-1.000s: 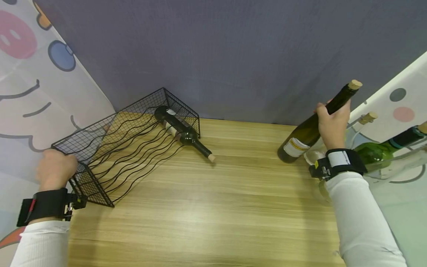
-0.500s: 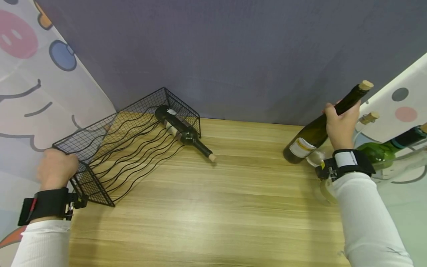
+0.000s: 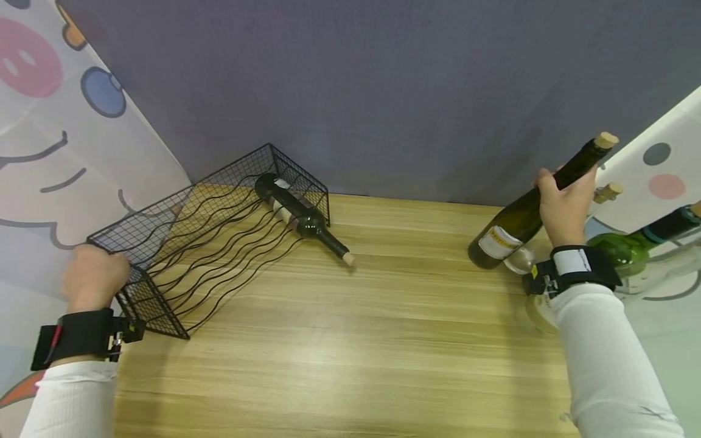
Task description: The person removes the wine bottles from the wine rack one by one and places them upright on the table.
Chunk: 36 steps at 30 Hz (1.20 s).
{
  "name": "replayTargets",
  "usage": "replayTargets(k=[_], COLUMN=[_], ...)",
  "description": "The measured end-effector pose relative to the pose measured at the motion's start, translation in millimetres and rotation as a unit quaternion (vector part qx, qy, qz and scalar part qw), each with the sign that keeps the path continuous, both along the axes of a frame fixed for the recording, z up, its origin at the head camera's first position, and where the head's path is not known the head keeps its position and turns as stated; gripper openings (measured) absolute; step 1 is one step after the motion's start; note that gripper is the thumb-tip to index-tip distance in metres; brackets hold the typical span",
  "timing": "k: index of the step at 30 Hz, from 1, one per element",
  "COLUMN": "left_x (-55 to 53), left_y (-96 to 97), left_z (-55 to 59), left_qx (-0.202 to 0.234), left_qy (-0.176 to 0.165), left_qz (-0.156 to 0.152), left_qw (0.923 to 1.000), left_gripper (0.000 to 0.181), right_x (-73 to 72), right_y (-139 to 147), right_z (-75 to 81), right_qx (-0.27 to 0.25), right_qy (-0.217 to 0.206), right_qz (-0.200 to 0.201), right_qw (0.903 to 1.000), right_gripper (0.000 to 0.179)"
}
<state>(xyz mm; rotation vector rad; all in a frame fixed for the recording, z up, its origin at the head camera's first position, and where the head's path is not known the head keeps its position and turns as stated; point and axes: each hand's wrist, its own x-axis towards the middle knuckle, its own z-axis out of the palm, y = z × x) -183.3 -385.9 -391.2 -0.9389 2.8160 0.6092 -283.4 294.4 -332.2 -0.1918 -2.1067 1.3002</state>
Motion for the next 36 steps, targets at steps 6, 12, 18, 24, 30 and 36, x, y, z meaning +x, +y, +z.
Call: replayTargets(k=[6, 12, 18, 24, 30, 36], left_x=[0.4, 0.6, -0.1, 0.5, 1.3, 0.8], left_y=[-0.5, 0.1, 0.8, 0.5, 0.9, -0.1], left_z=[0.2, 0.5, 0.9, 0.8, 0.9, 0.3], left_qx=[0.0, 0.005, 0.01, 0.016, 0.014, 0.011], left_qy=[0.01, 0.011, -0.001, 0.0, -0.002, -0.001], left_qz=[-0.006, -0.003, -0.001, 0.0, -0.002, -0.005], left_qw=[0.9999, 0.9999, 0.9999, 0.9999, 0.9999, 0.9999], left_gripper=[0.057, 0.053, 0.059, 0.062, 0.061, 0.062], right_x=[-3.5, -6.2, -9.5, -13.8, -11.4, -8.5], right_y=[4, 6, 10, 16, 13, 11], right_z=[-3.1, -4.5, -7.4, -11.1, -1.1, 25.7], right_qx=[-0.011, -0.012, -0.015, -0.024, -0.117, -0.222], right_qy=[-0.008, -0.02, -0.016, -0.064, -0.065, 0.011], right_qz=[-0.004, -0.012, -0.019, -0.038, -0.028, 0.01], right_qw=[0.9999, 0.9997, 0.9996, 0.997, 0.9906, 0.975], right_gripper=[0.028, 0.03, 0.03, 0.027, 0.026, 0.047])
